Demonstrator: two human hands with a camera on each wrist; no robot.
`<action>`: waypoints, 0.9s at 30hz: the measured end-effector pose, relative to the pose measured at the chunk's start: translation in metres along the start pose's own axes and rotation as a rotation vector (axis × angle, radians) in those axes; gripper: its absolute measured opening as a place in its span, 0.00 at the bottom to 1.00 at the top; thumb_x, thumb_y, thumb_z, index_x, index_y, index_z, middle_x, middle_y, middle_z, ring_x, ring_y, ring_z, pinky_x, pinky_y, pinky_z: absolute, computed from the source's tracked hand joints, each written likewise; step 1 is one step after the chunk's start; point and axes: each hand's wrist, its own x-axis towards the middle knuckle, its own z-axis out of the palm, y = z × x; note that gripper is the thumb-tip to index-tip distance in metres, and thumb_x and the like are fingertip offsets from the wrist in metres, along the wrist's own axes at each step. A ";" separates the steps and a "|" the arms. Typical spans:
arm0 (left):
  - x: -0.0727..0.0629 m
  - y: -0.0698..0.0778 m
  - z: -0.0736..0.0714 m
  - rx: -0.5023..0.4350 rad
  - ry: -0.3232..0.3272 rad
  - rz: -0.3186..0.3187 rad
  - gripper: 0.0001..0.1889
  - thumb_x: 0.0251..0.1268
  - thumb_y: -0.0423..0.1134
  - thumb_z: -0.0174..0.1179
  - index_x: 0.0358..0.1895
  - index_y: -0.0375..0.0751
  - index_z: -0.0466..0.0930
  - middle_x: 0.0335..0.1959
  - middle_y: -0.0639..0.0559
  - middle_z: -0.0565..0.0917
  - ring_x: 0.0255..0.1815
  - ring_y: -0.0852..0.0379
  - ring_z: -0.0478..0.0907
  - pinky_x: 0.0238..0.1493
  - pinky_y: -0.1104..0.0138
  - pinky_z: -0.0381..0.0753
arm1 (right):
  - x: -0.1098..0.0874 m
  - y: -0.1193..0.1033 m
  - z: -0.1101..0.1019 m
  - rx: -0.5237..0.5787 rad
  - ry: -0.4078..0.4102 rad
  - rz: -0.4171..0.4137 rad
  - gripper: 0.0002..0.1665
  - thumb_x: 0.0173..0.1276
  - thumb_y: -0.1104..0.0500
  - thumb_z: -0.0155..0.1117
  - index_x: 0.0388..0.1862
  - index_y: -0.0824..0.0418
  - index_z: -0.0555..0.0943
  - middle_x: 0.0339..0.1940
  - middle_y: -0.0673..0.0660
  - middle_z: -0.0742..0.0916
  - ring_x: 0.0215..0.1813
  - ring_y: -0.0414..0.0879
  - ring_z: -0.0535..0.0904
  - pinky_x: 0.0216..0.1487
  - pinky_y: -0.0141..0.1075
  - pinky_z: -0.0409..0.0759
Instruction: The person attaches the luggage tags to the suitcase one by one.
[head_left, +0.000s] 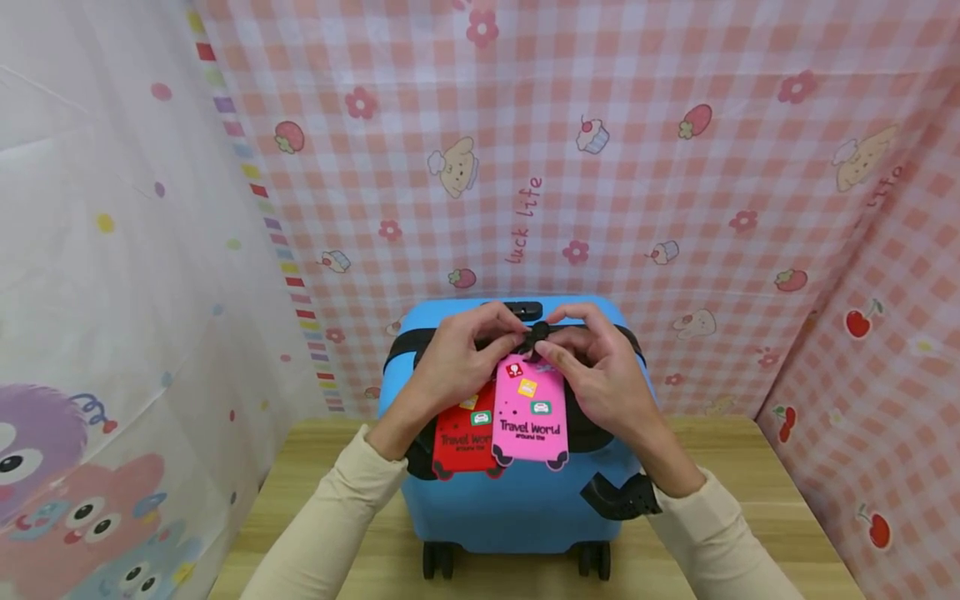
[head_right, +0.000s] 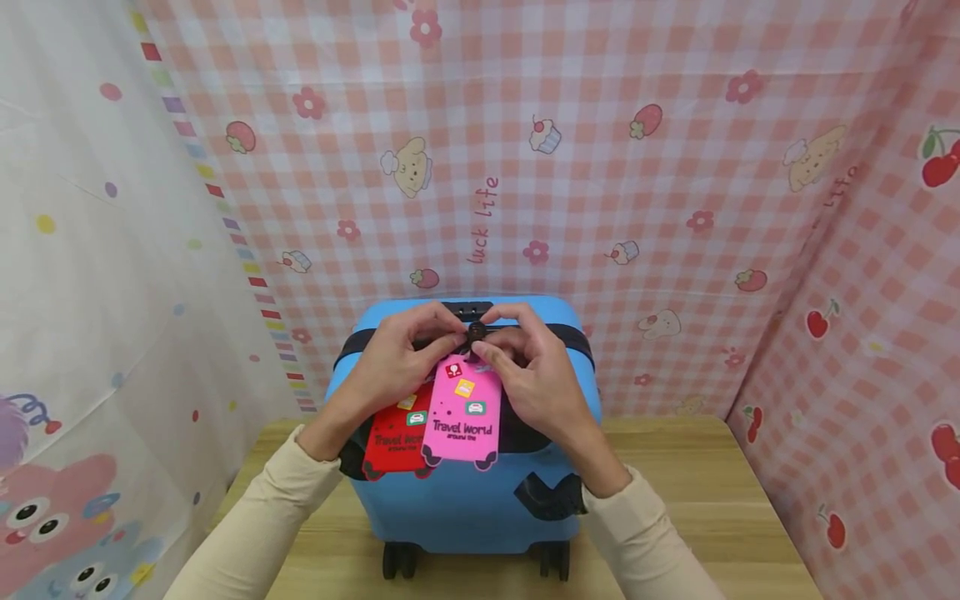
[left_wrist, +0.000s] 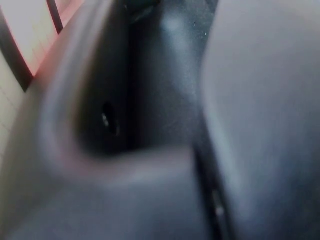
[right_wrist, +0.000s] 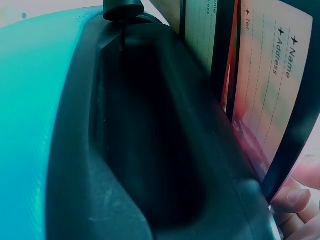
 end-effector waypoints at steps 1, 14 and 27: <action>0.000 0.000 0.000 0.005 0.001 -0.005 0.04 0.71 0.36 0.60 0.43 0.48 0.83 0.41 0.55 0.88 0.41 0.63 0.85 0.46 0.63 0.82 | 0.000 0.000 0.000 0.000 0.000 0.001 0.16 0.70 0.68 0.62 0.55 0.64 0.71 0.32 0.61 0.88 0.27 0.45 0.79 0.30 0.32 0.78; -0.001 0.001 0.000 0.036 -0.010 -0.002 0.03 0.71 0.37 0.60 0.42 0.48 0.83 0.40 0.56 0.88 0.41 0.63 0.84 0.47 0.63 0.81 | 0.000 -0.001 -0.001 -0.077 0.008 0.015 0.17 0.69 0.65 0.65 0.56 0.61 0.77 0.32 0.57 0.89 0.26 0.44 0.78 0.28 0.32 0.77; -0.002 -0.001 -0.001 0.046 -0.027 0.013 0.02 0.70 0.37 0.61 0.42 0.47 0.83 0.40 0.56 0.86 0.41 0.63 0.83 0.47 0.63 0.81 | -0.001 -0.001 0.000 -0.173 0.024 0.042 0.17 0.69 0.61 0.67 0.57 0.57 0.83 0.33 0.52 0.89 0.27 0.43 0.79 0.29 0.31 0.76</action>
